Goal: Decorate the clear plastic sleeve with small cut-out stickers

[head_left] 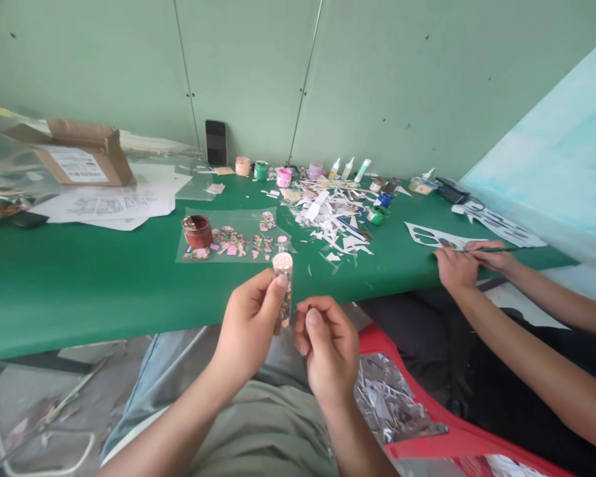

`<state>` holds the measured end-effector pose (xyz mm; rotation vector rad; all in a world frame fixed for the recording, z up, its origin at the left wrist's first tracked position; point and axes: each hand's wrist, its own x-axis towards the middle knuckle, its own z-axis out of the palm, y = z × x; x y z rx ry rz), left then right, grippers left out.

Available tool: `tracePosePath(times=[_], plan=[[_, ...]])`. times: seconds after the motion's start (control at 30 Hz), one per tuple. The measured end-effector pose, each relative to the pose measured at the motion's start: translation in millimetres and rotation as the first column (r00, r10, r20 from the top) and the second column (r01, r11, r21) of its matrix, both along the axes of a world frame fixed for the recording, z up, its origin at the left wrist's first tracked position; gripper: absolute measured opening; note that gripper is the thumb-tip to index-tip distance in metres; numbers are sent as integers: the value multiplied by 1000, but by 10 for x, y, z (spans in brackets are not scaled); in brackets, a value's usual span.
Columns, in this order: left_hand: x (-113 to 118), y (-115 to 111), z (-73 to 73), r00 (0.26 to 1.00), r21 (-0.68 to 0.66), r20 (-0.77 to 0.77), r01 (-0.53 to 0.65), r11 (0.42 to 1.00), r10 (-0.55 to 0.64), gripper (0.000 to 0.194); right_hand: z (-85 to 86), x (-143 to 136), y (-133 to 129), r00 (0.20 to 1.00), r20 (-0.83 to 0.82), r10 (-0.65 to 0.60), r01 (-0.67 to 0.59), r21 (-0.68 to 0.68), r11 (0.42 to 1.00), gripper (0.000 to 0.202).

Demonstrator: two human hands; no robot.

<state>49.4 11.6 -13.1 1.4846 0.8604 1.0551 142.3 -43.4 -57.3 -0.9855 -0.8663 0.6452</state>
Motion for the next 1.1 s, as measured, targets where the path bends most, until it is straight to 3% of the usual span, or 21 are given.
tracePosePath(times=[0.3,0.5,0.6,0.77,0.93,1.1], plan=[[90,-38,-52,983,186,-181,10,982,24,37,114,195,-29,967,253,43,-19,-97,995,37],[133,153,80,993,145,30,-116,983,113,38,118,462,-93,944,327,-47,84,-99,992,46],[147,181,91,999,109,31,-47,993,44,39,118,534,-110,895,444,-48,115,-125,986,48],[254,71,-123,992,114,-112,72,991,-60,39,55,567,-104,873,485,-38,122,-143,982,24],[357,39,-365,982,88,-168,97,991,-82,41,-7,591,-98,834,548,-61,161,-136,978,40],[399,124,-488,972,74,-175,171,983,-156,41,-112,678,-113,831,547,-97,213,-152,965,43]])
